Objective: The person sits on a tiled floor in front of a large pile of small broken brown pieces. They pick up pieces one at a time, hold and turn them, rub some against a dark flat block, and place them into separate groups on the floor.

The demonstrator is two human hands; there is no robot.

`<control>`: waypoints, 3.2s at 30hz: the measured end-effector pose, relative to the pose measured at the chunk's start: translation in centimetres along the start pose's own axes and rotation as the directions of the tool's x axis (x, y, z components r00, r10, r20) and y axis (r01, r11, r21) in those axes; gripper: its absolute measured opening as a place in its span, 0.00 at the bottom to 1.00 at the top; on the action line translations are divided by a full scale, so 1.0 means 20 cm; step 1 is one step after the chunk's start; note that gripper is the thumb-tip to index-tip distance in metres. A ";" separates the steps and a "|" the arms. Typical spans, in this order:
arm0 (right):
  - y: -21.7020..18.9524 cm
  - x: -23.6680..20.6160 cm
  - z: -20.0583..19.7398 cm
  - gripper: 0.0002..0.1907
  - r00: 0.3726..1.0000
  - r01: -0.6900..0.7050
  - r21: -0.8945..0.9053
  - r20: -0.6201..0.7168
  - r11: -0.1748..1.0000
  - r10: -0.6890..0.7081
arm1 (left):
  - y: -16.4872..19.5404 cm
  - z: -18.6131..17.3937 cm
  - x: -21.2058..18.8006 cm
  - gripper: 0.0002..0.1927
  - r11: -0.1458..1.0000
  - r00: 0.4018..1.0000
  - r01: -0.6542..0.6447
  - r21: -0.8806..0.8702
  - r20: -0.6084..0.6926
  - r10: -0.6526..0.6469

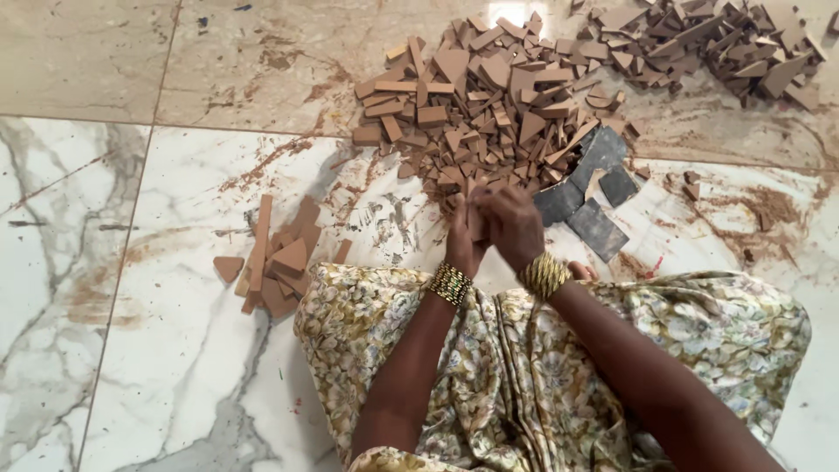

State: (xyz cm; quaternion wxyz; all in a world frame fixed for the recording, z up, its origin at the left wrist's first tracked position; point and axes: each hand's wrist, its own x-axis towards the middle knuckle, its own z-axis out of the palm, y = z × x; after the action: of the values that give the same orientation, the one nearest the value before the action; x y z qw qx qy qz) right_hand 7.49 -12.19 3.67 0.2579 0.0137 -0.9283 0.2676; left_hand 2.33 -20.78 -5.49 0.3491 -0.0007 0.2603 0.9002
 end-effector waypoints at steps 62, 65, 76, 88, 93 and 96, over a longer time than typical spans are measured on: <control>-0.07 -0.03 0.04 0.08 0.999 0.030 0.054 0.041 0.998 -0.032 | 0.15 0.02 -0.01 0.22 0.955 0.993 -0.067 -0.288 0.077 0.093; -0.04 0.04 0.04 0.07 0.999 -0.035 0.013 0.015 0.999 0.035 | 0.12 0.05 -0.01 0.24 0.981 0.991 -0.001 -0.195 -0.131 -0.025; -0.05 0.05 0.05 0.05 0.999 -0.025 -0.039 -0.045 0.999 0.024 | 0.06 0.14 -0.08 0.26 0.996 0.961 0.023 -0.092 -0.271 -0.047; -0.04 -0.17 -0.01 0.12 0.975 -0.221 0.137 0.058 0.966 0.215 | 0.07 0.05 -0.03 0.15 0.987 0.981 -0.115 -0.108 -0.168 0.096; 0.01 -0.11 -0.01 0.12 0.985 -0.164 0.050 -0.036 0.985 0.166 | 0.05 0.13 -0.07 0.18 0.990 0.999 0.023 -0.142 -0.040 -0.029; 0.06 -0.10 -0.03 0.12 0.909 -0.416 0.171 0.063 0.893 0.412 | 0.09 0.20 -0.09 0.26 0.980 0.962 0.165 -0.111 -0.199 -0.185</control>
State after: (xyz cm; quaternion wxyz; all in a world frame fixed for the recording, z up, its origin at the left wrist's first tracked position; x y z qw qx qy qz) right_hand 9.24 -11.02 2.57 0.1813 -0.1576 -0.8848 0.3994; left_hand 3.27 -21.25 -0.84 0.3977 -0.1344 0.2522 0.8719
